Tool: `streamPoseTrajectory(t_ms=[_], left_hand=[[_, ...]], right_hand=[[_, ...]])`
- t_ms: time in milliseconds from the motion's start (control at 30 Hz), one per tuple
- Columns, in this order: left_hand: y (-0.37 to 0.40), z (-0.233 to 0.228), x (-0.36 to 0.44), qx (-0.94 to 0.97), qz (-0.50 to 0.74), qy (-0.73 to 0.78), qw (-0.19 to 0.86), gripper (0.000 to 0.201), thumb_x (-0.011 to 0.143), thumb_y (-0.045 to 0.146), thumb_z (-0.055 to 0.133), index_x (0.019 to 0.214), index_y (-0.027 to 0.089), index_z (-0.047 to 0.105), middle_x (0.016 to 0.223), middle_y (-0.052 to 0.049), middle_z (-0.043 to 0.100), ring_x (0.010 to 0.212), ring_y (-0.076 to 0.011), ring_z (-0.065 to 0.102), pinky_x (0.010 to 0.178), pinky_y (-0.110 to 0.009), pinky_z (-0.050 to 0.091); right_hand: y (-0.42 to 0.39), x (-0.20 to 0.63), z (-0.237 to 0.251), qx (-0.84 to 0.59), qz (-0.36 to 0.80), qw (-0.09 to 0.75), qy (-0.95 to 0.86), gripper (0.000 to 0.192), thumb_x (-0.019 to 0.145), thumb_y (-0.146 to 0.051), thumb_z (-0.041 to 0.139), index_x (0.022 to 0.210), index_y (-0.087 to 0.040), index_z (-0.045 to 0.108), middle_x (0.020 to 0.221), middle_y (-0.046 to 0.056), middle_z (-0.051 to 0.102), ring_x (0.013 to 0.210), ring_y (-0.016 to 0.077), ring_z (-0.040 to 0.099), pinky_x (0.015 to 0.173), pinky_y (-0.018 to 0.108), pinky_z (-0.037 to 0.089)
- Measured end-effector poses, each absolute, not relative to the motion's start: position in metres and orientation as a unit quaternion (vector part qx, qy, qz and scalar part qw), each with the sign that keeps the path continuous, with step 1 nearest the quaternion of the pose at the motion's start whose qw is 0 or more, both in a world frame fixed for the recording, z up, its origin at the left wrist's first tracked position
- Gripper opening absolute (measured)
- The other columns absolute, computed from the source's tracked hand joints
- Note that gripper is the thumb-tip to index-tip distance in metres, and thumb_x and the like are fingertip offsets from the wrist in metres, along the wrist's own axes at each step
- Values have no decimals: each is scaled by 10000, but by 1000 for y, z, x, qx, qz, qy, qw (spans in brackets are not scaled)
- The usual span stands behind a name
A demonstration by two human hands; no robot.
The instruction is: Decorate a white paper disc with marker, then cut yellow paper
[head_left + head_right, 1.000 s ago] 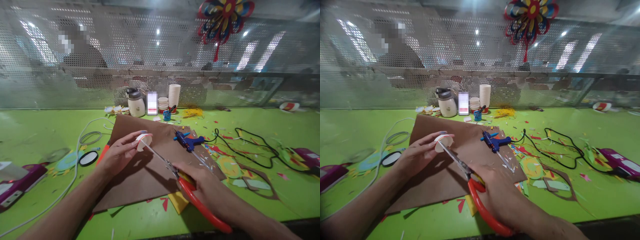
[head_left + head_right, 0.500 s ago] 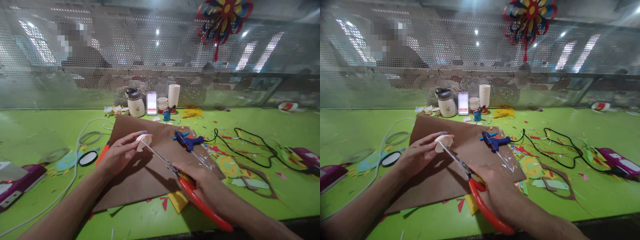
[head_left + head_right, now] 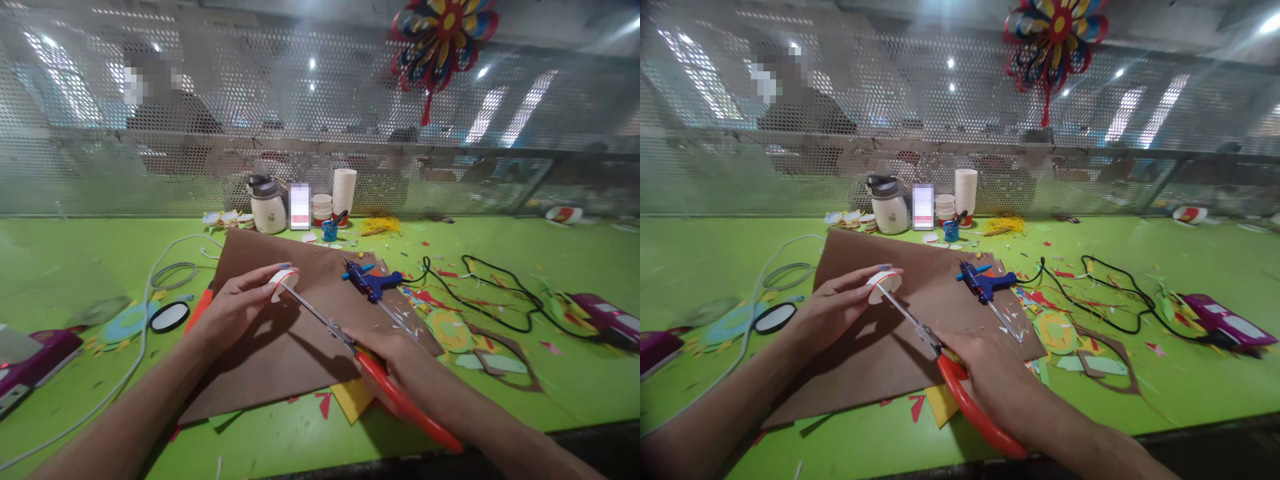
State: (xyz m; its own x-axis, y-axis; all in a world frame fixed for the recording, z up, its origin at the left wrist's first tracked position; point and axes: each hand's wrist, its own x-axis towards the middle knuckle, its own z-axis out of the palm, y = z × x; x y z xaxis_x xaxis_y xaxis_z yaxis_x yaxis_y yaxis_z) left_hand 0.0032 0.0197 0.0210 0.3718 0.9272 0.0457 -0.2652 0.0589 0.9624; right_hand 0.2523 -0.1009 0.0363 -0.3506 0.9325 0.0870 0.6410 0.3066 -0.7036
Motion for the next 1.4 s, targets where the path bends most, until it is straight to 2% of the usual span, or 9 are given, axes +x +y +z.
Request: streamPoseTrajectory(t_ms=[233,367,633,833,1000,1200,1400], left_hand=[[22,18,2,517,456,332,643,375,753,247,774,1127,215,759,1225,-105,725,1125,-292,646,1126,-484,374],[22,19,3,512,449,338,649,397,747,250,779,1140,209,751,1226,-107,725,1106,-271,653,1107,-447,395],[20,20,6,490,450,335,667,386,727,225,776,1112,198,763,1214,-120,729,1108,-280,652,1026,-422,466],[21,18,5,487,463,323,667,386,721,203,772,1106,178,763,1189,-134,736,1073,-284,662,994,-433,487],[21,18,6,488,469,320,663,399,713,205,784,1111,192,757,1176,-132,740,1058,-296,668,990,-476,484],[21,17,6,489,463,320,666,396,723,211,783,1117,190,754,1188,-134,735,1056,-294,667,989,-468,488],[21,16,5,497,462,321,661,400,731,221,791,1129,201,750,1205,-121,730,1081,-280,661,1032,-462,459]], right_hand=[[-94,254,30,-512,300,243,-767,238,785,-55,499,881,-188,671,752,-1,669,645,142,529,618,237,376],[-94,254,29,-518,325,228,-758,221,773,-37,494,857,-176,643,705,-13,617,628,131,484,582,224,341],[-93,255,26,-506,351,240,-750,232,805,-47,446,857,-183,627,757,13,644,671,155,521,633,251,363],[-93,254,30,-515,336,225,-756,235,738,-29,488,850,-172,636,737,10,634,665,158,518,623,252,350],[-92,254,25,-502,326,246,-762,271,737,-22,491,890,-171,658,775,10,659,680,157,534,625,246,353],[-93,256,17,-490,315,261,-770,285,731,2,483,879,-180,643,755,-14,653,650,127,515,600,225,332],[-96,256,19,-492,305,249,-777,247,720,11,504,839,-174,617,678,-46,575,603,99,432,546,221,268]])
